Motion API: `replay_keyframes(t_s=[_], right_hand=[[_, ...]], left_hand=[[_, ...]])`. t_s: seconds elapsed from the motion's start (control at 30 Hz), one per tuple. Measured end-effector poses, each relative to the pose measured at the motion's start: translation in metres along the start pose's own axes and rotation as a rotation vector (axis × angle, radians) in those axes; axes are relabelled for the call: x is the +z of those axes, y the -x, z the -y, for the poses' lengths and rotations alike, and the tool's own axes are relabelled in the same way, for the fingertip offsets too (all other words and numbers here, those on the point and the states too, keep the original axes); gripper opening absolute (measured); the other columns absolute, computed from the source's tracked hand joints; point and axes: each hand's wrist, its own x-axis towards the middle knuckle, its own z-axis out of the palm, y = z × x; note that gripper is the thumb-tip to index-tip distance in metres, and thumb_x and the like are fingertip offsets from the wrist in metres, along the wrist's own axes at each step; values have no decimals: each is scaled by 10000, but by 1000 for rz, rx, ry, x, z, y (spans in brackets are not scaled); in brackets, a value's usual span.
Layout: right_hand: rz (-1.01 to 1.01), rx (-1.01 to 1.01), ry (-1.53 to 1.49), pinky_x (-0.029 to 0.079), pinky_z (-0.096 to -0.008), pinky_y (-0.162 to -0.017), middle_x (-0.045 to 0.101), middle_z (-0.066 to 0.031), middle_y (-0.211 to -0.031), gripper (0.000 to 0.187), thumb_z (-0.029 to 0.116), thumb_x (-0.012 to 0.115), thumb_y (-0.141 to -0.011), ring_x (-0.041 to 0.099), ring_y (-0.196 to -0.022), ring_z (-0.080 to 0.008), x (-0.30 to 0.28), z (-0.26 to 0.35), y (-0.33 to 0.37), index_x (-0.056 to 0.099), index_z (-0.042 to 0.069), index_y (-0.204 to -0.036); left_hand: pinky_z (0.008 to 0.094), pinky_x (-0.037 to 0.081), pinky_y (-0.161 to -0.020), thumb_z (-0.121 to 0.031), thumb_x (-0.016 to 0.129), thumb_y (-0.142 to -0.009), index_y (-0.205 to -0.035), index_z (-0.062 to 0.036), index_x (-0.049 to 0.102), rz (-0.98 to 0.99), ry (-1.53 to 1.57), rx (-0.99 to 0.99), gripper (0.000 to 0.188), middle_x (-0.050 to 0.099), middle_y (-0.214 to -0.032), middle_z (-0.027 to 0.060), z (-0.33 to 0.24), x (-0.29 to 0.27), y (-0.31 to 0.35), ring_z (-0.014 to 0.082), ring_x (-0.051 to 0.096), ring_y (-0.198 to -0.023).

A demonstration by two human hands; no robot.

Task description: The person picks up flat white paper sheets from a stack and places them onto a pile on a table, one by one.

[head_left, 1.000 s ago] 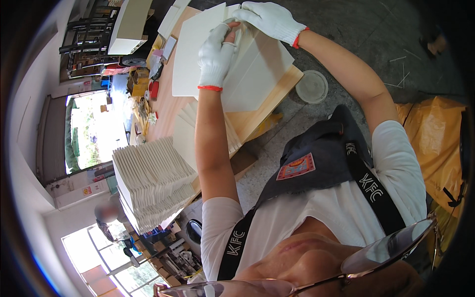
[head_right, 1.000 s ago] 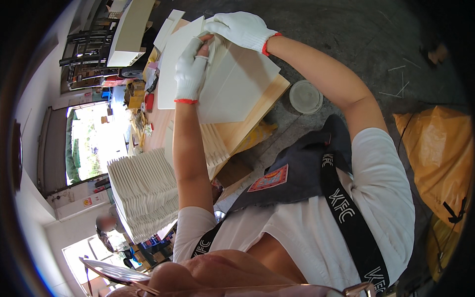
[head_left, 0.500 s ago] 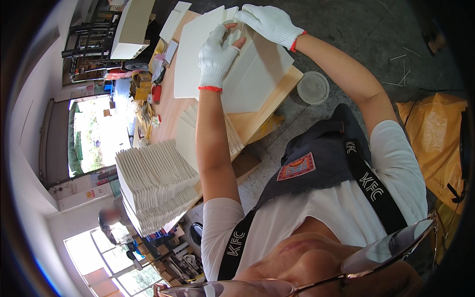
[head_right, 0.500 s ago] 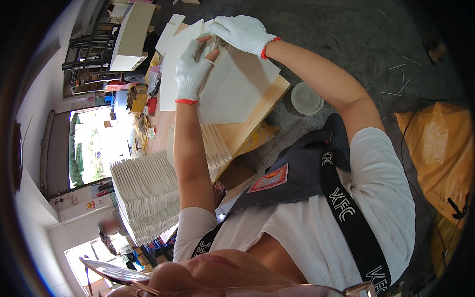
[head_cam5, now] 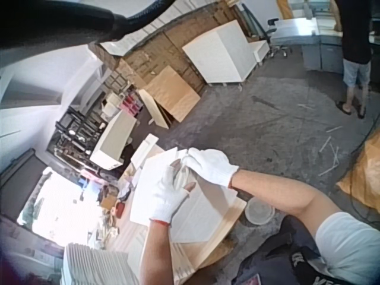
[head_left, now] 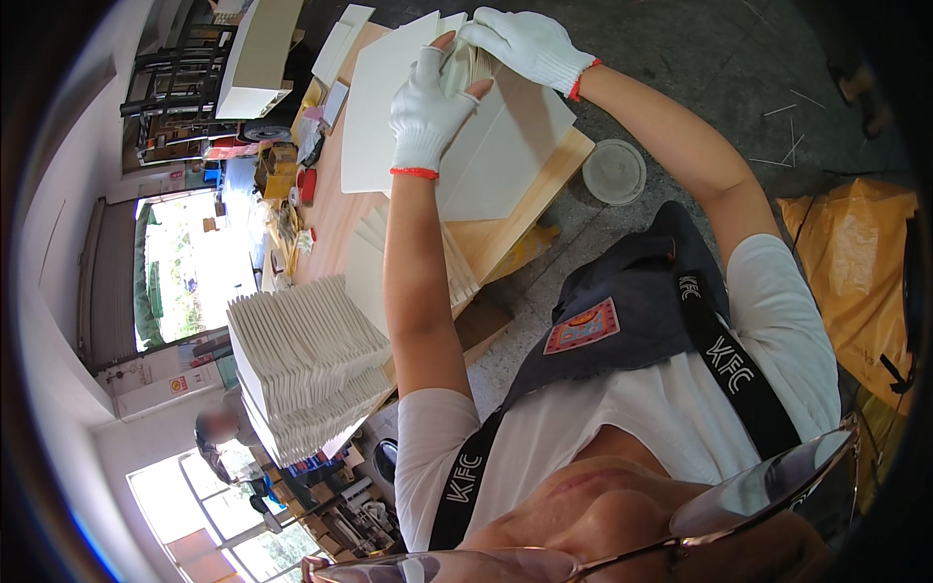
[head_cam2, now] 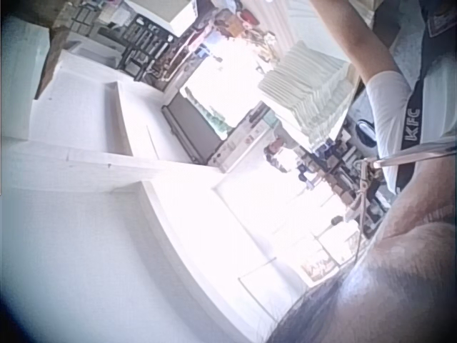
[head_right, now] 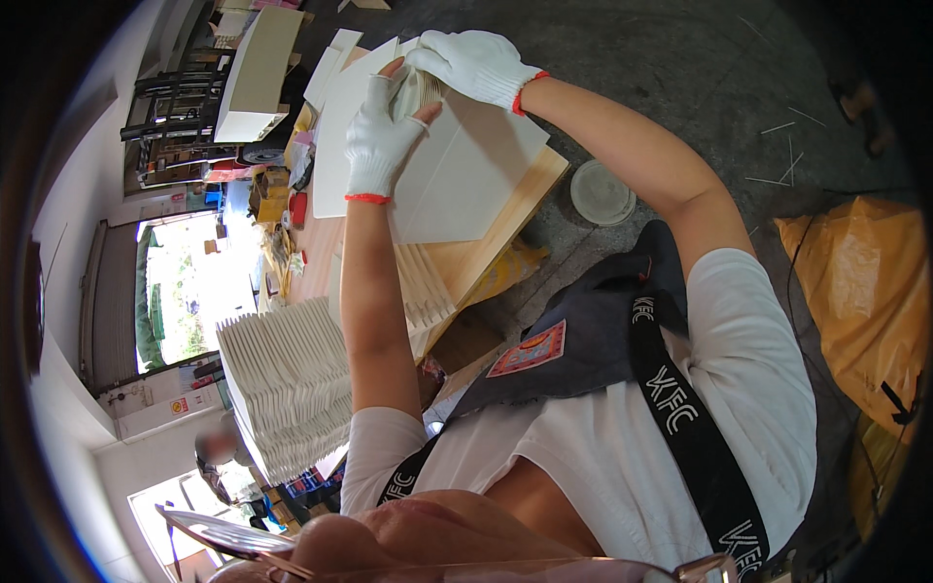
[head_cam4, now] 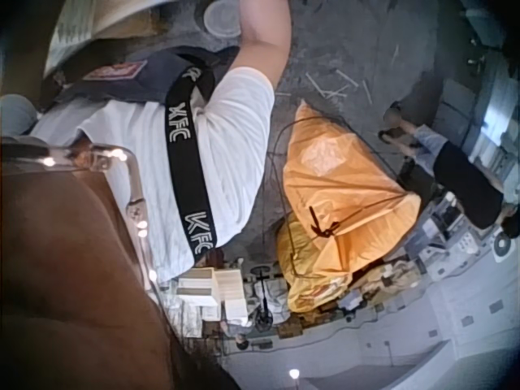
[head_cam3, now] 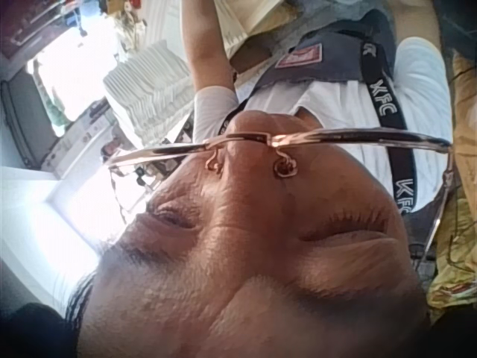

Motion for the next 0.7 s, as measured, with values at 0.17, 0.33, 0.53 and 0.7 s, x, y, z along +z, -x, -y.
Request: replay_keyframes(t_s=[0.17,0.33,0.53,0.7], right_hand=[[29,24,5,515,-450,-737,707,-97,-928,392,473,347,-1016,670,-855,-318,-3,2,0,606,193,-1106],[84,26,89,511,-450,-687,699,-107,-870,437,520,357,-1008,671,-792,-323,-23,4,-1,620,170,-1026],[172,-267,367,510,-429,-612,665,-88,-752,387,485,454,-981,666,-694,-292,-42,-5,9,636,145,-951],[111,-281,392,523,-424,-673,675,-73,-852,302,435,498,-967,668,-784,-296,-32,3,-7,636,173,-1025]], left_hand=[[435,530,-865,-374,763,-784,-1370,-244,491,2,20,-7,659,661,-1203,118,4,0,-1,368,659,-1023],[428,534,-867,-285,701,-836,-1398,-230,441,-48,92,14,622,675,-1200,127,5,1,0,369,666,-1026],[403,534,-874,-257,686,-851,-1422,-214,404,-50,291,-18,638,676,-1211,129,11,5,0,347,677,-1025],[399,531,-878,-275,722,-827,-1400,-198,448,-24,190,-3,640,679,-1208,124,9,1,0,333,679,-1027]])
